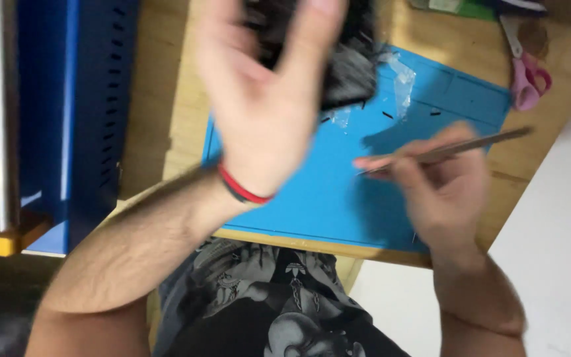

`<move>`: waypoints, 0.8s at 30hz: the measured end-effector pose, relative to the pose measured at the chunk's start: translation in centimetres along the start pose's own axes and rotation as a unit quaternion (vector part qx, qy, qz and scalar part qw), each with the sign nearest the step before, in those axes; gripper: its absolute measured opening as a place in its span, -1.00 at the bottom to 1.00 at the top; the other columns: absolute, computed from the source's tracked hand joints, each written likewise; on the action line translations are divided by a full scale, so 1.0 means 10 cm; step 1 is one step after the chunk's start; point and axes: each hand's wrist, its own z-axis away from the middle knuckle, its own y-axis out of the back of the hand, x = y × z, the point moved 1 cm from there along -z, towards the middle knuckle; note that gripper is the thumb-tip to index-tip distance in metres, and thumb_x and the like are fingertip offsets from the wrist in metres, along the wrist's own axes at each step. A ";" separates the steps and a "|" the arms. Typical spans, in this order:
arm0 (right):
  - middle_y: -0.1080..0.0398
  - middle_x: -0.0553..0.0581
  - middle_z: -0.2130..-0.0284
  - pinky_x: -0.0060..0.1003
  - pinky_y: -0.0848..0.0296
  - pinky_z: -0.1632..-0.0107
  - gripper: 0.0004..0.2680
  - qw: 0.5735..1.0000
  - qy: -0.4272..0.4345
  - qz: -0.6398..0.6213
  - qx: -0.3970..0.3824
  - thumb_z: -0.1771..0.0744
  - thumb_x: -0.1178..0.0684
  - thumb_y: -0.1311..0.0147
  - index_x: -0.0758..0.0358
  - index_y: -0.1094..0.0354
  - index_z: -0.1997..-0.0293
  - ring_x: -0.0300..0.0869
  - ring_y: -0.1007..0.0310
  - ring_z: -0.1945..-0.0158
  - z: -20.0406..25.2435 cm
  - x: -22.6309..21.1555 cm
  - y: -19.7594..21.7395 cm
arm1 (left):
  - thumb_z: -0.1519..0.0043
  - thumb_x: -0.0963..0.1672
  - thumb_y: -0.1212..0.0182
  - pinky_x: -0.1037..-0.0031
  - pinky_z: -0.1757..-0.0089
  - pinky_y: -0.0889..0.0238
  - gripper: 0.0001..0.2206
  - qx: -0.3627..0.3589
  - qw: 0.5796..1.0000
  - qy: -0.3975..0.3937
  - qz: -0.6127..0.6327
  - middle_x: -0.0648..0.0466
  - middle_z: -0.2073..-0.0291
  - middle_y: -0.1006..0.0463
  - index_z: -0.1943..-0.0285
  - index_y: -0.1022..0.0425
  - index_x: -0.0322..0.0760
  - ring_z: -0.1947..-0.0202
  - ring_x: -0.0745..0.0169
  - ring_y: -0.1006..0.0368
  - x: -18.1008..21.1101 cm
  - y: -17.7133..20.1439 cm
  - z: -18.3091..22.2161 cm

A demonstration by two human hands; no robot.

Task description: Removing broken glass shards from a mobile phone screen using tweezers and a metal pry tool

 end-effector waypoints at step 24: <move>-0.64 0.38 0.12 -0.24 -0.45 0.15 -0.87 0.896 0.205 0.389 0.066 -0.44 0.30 -0.47 0.54 -0.59 -0.02 0.00 -0.60 0.15 0.03 -0.40 0.08 | -0.51 -0.14 -0.27 0.47 -0.18 -0.54 -0.79 -0.059 0.992 0.095 0.054 0.16 -0.04 -0.61 -0.23 -0.37 -0.21 -0.07 0.43 -0.52 0.12 -0.38 0.68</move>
